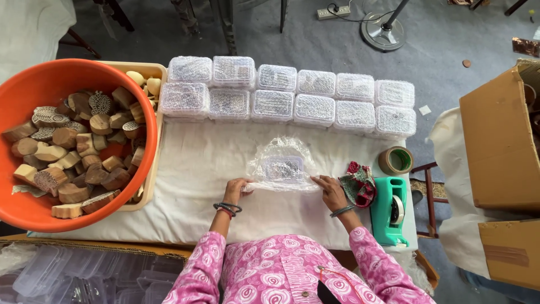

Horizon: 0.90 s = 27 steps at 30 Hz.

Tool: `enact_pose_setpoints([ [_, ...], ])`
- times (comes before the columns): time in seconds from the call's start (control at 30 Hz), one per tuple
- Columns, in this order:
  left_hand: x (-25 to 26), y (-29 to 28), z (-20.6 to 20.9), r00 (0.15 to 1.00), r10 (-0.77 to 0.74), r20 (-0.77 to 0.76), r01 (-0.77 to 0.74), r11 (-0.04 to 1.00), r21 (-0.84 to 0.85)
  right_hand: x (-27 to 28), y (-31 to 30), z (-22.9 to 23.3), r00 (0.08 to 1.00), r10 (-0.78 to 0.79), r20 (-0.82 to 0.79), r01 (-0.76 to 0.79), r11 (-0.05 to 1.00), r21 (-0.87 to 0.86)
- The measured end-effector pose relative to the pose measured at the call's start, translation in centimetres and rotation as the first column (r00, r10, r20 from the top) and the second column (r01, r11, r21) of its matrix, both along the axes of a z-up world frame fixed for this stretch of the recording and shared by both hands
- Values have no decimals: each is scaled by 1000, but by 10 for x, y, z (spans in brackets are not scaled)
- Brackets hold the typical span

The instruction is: The person places a wooden block into a plastic container, wraps the container in bubble wrap, and secures the package with tape from a dispenser. They then wipe another wooden block with a cloth.

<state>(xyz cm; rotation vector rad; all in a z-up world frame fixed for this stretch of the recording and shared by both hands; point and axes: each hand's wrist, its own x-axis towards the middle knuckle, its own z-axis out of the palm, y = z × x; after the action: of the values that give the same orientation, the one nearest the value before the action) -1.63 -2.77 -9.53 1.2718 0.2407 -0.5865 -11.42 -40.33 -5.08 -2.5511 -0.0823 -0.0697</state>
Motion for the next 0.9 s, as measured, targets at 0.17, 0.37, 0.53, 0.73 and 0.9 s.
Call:
enact_pose_setpoints([
  [0.17, -6, 4, -5, 992, 93, -83, -78, 983, 167, -4, 6, 43, 996, -14, -89, 5, 995, -97],
  [0.37, -3, 5, -6, 973, -55, 224, -51, 896, 441, -6, -16, 37, 991, 20, -129, -32, 995, -94],
  [0.53, -8, -3, -24, 932, -151, 331, -31, 874, 485, 8, 3, 63, 979, -190, 73, 185, 980, 71],
  [0.73, -6, -14, -34, 874, -193, 446, -101, 825, 556, 45, 94, 95, 982, -52, 179, 26, 989, 143],
  [0.9, -12, -11, -25, 895, -221, 387, -56, 806, 589, 66, 125, 65, 993, 100, 64, -93, 991, -100],
])
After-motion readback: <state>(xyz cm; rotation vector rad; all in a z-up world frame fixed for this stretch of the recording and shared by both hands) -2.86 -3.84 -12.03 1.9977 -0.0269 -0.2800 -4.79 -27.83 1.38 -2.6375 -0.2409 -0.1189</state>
